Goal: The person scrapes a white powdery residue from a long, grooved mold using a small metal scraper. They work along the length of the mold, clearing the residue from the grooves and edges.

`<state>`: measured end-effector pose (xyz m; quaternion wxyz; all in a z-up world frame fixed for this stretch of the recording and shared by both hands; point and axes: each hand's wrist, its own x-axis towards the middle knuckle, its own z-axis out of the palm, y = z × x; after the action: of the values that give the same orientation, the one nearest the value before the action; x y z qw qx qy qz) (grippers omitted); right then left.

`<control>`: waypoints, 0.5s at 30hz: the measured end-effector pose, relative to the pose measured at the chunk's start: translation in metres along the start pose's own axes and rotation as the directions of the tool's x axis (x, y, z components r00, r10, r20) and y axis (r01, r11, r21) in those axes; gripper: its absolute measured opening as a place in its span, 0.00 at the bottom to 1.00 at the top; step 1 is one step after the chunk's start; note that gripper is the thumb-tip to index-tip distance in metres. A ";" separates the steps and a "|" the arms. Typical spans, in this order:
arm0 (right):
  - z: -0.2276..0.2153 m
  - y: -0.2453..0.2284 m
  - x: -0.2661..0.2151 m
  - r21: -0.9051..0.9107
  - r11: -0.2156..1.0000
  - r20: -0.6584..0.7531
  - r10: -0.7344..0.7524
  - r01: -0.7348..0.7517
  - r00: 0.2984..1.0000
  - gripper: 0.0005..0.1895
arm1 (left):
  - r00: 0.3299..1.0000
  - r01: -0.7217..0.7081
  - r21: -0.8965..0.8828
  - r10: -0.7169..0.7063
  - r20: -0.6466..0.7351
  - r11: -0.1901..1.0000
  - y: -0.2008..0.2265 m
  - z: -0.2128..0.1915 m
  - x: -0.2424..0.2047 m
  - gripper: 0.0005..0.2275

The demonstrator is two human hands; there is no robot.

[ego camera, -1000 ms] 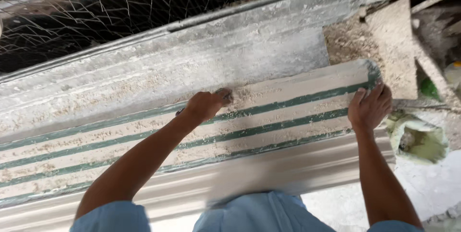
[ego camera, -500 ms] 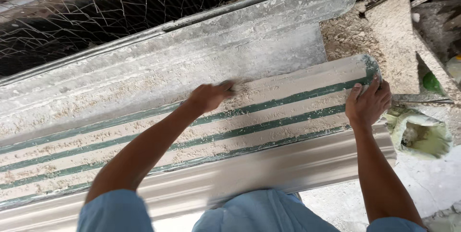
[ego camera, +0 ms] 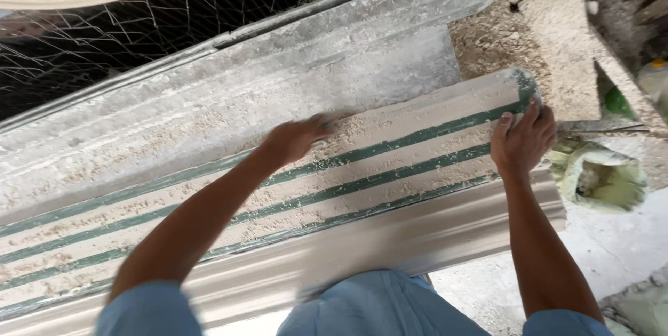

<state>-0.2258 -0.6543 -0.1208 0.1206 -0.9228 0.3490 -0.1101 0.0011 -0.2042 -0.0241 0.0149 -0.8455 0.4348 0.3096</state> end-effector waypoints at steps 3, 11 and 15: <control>-0.006 0.001 0.006 0.008 1.000 0.025 0.025 -0.025 0.999 0.40 | 0.974 -0.148 0.057 0.155 -0.167 0.987 0.023 -0.006 0.053 0.24; -0.002 0.004 -0.004 0.007 0.999 -0.020 -0.040 0.040 0.999 0.40 | 0.997 0.004 0.143 -0.016 0.077 0.990 -0.032 -0.007 -0.097 0.34; 0.001 0.001 -0.006 0.023 0.999 -0.023 -0.047 0.047 0.999 0.40 | 0.994 -0.020 0.146 0.004 0.112 0.989 -0.008 0.013 -0.060 0.35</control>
<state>-0.2310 -0.6506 -0.1231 0.1247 -0.9280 0.3273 -0.1273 -0.0251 -0.1518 -0.0039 0.0994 -0.8209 0.4600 0.3234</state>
